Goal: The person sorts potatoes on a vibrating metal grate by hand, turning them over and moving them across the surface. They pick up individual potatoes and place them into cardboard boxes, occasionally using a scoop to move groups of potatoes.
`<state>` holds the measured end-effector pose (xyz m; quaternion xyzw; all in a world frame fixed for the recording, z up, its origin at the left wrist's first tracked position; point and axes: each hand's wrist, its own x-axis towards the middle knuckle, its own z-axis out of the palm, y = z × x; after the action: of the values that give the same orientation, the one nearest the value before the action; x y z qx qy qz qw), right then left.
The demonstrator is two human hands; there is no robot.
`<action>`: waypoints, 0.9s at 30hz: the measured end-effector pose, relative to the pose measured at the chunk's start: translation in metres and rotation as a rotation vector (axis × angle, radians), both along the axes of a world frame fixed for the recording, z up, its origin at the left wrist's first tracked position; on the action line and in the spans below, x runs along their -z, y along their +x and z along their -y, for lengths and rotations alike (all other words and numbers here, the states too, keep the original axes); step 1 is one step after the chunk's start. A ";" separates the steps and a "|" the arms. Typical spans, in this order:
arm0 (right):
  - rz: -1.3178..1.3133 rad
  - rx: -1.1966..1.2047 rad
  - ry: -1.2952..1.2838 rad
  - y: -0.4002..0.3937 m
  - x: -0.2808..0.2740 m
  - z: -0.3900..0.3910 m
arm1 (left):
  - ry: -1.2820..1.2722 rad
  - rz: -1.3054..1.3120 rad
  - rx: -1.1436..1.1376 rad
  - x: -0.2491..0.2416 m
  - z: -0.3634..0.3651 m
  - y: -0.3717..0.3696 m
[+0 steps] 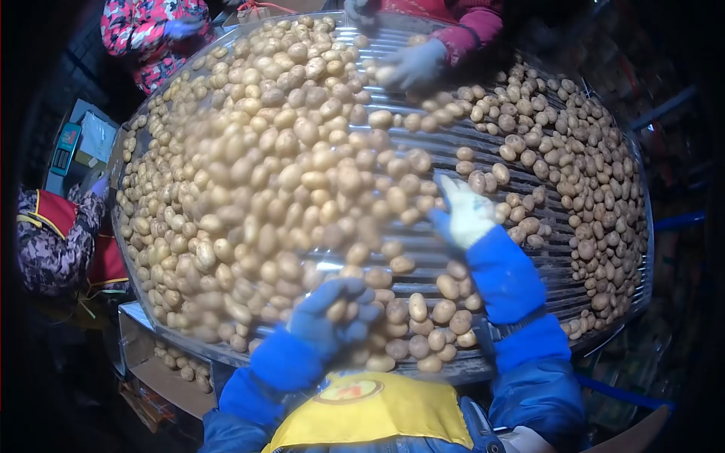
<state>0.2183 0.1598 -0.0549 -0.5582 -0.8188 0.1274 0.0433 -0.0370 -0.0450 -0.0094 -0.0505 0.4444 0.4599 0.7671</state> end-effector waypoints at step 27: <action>0.320 0.056 -0.128 -0.018 0.012 -0.034 | 0.068 0.115 0.023 0.005 0.001 -0.005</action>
<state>0.2002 0.1940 -0.0671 -0.5956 -0.7894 0.0875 -0.1200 -0.0421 -0.0462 -0.0148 -0.0457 0.3845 0.4620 0.7979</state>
